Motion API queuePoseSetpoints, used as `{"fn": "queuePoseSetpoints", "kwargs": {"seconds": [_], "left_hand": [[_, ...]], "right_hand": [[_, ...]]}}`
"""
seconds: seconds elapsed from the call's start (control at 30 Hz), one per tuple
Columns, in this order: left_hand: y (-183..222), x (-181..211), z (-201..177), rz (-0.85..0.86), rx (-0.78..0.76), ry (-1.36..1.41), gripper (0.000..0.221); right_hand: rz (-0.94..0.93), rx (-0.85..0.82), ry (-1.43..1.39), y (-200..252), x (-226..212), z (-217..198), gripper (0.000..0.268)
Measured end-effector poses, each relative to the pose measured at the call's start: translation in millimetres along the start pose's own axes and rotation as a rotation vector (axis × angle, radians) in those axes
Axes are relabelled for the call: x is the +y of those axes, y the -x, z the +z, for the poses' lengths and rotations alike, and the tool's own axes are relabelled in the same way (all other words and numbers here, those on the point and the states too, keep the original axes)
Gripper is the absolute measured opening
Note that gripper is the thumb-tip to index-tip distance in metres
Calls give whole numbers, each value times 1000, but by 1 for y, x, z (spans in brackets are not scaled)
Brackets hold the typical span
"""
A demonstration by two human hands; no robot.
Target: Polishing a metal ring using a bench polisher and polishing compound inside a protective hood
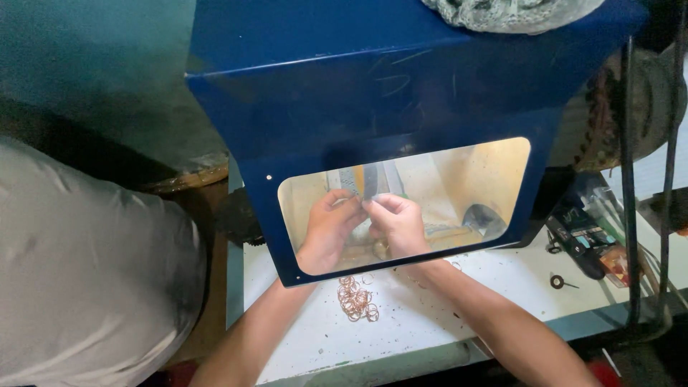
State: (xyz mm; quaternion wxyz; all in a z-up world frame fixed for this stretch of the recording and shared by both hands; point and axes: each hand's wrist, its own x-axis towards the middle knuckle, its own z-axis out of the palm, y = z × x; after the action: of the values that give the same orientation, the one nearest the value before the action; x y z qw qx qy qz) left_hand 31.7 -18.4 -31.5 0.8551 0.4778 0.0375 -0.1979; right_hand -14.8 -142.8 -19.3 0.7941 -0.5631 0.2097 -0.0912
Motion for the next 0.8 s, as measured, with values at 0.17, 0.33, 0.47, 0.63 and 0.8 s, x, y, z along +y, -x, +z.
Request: {"fn": "queuePoseSetpoints", "kwargs": {"seconds": [0.17, 0.33, 0.47, 0.63, 0.8], "left_hand": [[6, 8, 5, -15, -8, -28, 15], [4, 7, 3, -23, -1, -23, 14], [5, 7, 0, -3, -2, 1, 16], [7, 8, -2, 85, -26, -16, 19], [5, 1, -7, 178, -48, -20, 21]], "right_hand": [[35, 14, -6, 0, 0, 2, 12], [49, 8, -1, 3, -6, 7, 17], [12, -10, -6, 8, -10, 10, 17], [-131, -102, 30, 16, -8, 1, 9], [-396, -131, 51, 23, -2, 1, 6]]}}
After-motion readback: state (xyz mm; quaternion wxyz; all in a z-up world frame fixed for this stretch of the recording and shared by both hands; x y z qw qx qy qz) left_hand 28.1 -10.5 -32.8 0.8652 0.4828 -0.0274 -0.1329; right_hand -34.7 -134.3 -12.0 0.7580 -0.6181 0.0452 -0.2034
